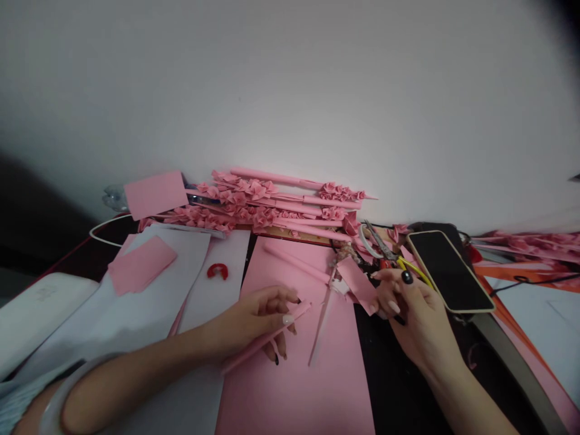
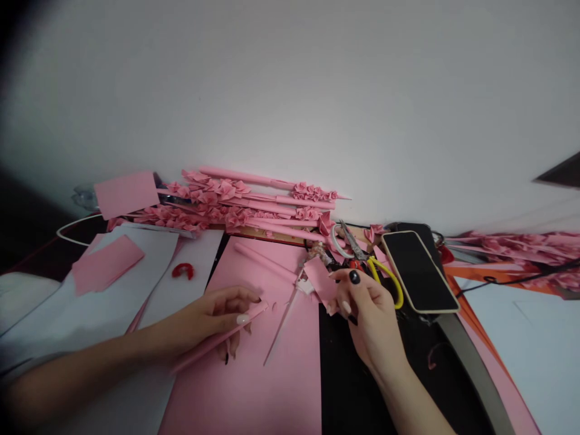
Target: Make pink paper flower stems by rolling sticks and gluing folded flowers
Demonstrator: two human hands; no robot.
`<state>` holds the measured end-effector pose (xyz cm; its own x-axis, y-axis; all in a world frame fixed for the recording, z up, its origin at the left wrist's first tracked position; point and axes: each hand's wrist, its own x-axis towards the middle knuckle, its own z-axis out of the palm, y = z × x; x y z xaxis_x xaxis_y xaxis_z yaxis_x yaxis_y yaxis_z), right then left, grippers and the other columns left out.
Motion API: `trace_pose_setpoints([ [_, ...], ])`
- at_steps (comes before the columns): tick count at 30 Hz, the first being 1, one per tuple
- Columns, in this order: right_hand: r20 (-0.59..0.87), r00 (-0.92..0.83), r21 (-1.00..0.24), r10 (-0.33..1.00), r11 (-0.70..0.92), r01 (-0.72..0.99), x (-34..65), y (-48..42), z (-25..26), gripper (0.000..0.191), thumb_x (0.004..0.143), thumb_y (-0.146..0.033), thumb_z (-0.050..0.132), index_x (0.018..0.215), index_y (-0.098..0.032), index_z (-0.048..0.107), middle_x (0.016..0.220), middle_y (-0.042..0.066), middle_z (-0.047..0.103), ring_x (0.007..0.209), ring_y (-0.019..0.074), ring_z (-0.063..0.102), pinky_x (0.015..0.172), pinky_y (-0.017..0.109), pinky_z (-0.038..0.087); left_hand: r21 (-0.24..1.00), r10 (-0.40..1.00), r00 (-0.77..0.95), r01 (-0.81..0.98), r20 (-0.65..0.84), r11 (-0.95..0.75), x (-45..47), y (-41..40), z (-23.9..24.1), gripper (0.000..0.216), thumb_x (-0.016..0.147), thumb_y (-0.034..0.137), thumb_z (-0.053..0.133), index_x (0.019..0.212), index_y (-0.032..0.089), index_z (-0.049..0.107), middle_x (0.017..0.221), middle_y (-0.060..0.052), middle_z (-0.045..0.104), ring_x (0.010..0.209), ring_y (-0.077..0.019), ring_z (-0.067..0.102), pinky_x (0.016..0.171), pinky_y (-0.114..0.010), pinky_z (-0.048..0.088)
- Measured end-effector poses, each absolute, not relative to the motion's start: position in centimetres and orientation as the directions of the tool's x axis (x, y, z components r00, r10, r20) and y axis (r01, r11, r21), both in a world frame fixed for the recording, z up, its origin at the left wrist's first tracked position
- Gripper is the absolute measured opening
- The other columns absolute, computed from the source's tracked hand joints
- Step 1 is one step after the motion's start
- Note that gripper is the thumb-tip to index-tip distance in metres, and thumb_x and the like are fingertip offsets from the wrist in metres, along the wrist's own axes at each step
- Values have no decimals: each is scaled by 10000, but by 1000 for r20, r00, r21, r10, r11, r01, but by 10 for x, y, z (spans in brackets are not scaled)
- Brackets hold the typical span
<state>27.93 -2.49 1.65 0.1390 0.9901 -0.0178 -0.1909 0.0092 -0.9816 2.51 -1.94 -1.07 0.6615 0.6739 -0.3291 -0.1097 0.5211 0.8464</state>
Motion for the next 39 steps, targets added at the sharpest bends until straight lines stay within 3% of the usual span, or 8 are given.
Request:
trace_pose_setpoints([
  [5,18,126,-984,992,40,-176,285,-22,18,509,825,-594,382,829,-177,673,515,25,553,465,165,504,476,315,464,860,677,667,-105,-311,499,24,-20,-14,279,811,262,598,1041,178,464,803,5,581,525,-114,632,490,-253,526],
  [8,87,67,-975,994,99,-197,287,-21,18,666,814,-666,251,985,-169,661,782,115,663,758,258,623,655,400,500,863,682,662,-105,-310,494,24,-20,-14,278,814,262,594,1045,179,463,803,3,587,526,-112,633,492,-245,525],
  [13,176,48,-971,983,181,-157,286,-21,15,696,818,-664,193,1104,-187,613,1095,137,628,1109,314,528,892,475,414,864,678,666,-99,-310,493,23,-20,-13,276,818,259,586,1055,184,465,819,-2,587,530,-115,636,499,-254,529],
  [18,383,262,-883,886,267,385,285,-28,13,124,794,-208,527,845,-210,640,934,47,624,909,210,573,810,344,419,857,676,666,-106,-316,505,24,-19,-13,280,804,260,599,1036,179,464,806,4,579,519,-118,633,480,-260,531],
  [20,448,135,-799,884,328,504,284,-32,14,173,768,-99,482,665,-199,579,738,16,570,741,173,552,689,302,411,857,678,664,-108,-315,503,24,-19,-13,276,802,261,605,1023,175,467,801,6,579,515,-116,632,477,-254,531],
  [26,389,-190,-726,901,427,539,270,-42,10,177,816,-149,408,718,-186,550,651,15,525,577,156,497,537,283,371,838,659,675,-112,-331,535,23,-19,-12,250,804,281,611,996,184,484,817,-9,611,505,-112,632,482,-244,533],
  [33,286,-324,-721,902,425,547,249,-49,-1,87,823,-217,508,905,-189,514,685,7,537,550,135,481,502,249,387,807,630,672,-80,-389,585,25,-19,-3,204,840,285,552,997,173,484,800,-16,628,417,-42,492,374,-140,352],
  [39,212,-348,-722,913,387,574,243,-53,-11,203,794,-297,599,941,-208,491,637,-32,467,524,123,453,457,226,345,832,621,681,-32,-388,555,26,-19,-3,220,853,374,528,903,163,492,719,1,616,458,-52,482,431,-158,364],
])
